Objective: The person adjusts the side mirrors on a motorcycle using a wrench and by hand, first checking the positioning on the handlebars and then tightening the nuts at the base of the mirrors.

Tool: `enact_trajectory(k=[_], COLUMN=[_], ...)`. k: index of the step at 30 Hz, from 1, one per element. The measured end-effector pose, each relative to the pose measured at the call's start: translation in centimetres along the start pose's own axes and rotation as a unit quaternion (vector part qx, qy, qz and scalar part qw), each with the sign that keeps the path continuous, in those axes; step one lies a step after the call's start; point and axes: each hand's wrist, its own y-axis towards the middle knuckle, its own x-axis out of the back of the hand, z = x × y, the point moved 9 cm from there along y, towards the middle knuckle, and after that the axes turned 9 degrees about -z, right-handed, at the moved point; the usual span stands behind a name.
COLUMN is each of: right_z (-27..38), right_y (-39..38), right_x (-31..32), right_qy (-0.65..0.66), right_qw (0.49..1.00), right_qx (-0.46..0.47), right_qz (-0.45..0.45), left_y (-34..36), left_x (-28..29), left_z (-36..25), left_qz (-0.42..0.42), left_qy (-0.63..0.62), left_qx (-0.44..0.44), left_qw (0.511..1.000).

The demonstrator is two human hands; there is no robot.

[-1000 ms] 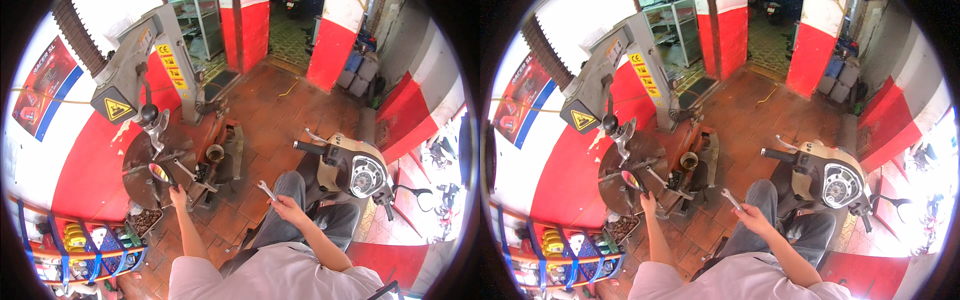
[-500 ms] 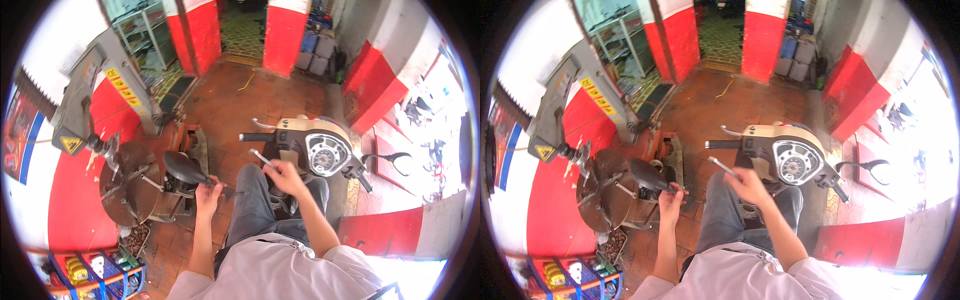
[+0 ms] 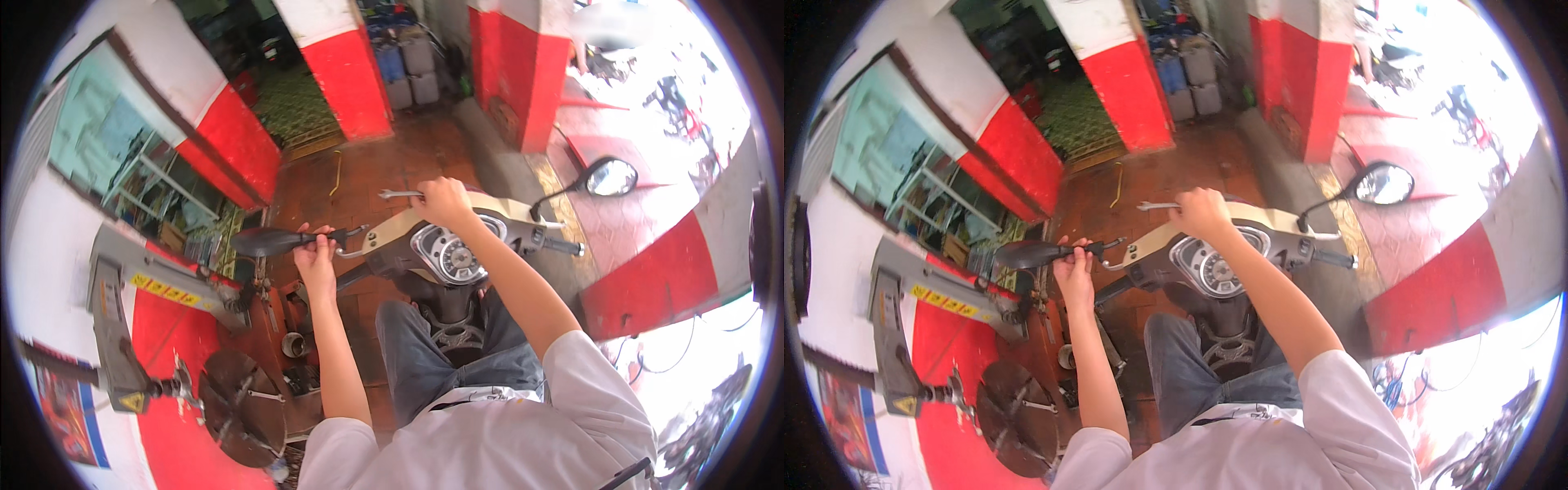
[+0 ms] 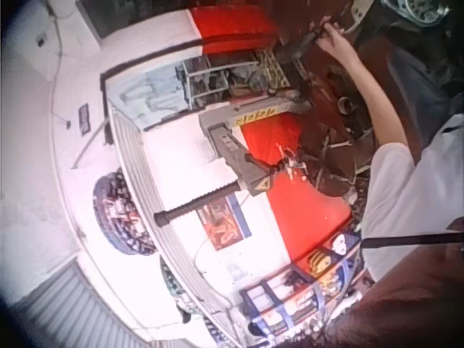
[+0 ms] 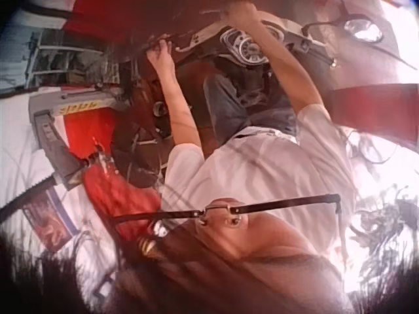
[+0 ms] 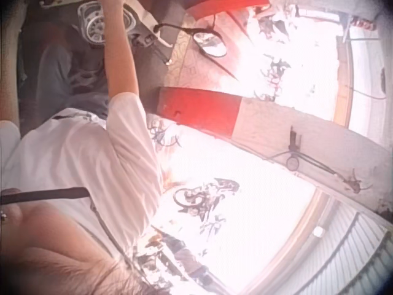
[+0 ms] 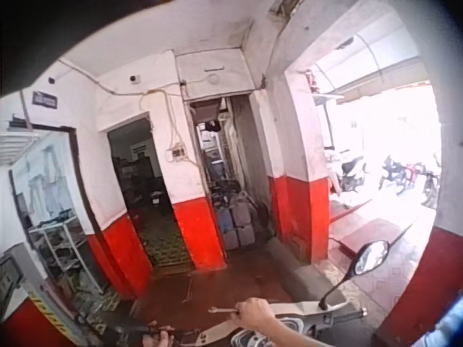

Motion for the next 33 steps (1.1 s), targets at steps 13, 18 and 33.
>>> enact_trajectory(k=[13, 18, 33], right_z=[-0.6, -0.5, -0.6], right_y=[0.1, 0.2, 0.0], right_x=[0.0, 0.2, -0.2], right_qy=[0.011, 0.008, 0.008], right_qw=[0.999, 0.999, 0.999], right_qx=[-0.037, -0.032, -0.043], right_qz=[0.016, 0.012, 0.019], left_y=[1.9, 2.6, -1.3], left_x=[-1.1, -1.3, -2.9], left_z=[1.5, 2.2, 0.8], left_qz=[-0.065, -0.048, -0.001], left_qy=[0.155, 0.153, 0.143], left_qx=[-0.070, -0.081, -0.152], left_qw=[0.983, 0.984, 0.978])
